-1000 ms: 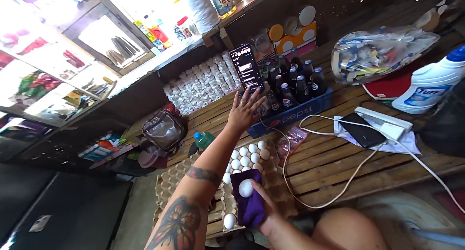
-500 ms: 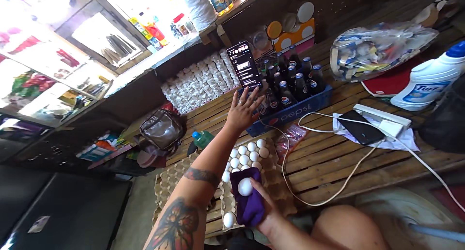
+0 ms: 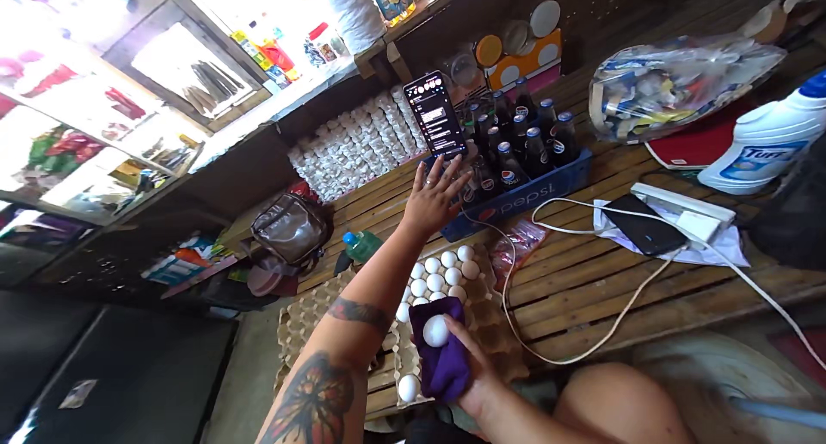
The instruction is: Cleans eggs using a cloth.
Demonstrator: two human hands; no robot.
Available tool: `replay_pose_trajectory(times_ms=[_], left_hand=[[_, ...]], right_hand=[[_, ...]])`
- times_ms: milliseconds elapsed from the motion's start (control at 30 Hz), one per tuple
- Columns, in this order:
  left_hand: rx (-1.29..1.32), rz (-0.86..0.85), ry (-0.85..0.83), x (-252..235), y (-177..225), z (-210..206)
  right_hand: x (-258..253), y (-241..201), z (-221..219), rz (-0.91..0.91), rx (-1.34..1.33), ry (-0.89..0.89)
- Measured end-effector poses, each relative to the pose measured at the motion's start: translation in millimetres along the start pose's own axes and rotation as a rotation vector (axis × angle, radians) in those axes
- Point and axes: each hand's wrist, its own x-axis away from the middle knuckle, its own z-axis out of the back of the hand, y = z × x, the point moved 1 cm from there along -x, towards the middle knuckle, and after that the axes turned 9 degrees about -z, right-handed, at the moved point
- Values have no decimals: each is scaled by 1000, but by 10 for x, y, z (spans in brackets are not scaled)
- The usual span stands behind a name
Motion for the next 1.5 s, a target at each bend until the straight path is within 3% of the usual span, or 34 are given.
replay_pose_trajectory(times_ms=[1333, 1500], left_hand=[[22, 78, -33, -83, 48, -2], [10, 6, 55, -11, 107, 63]], right_hand=[[38, -20, -32, -1, 25, 10], [23, -18, 2, 5, -6, -6]])
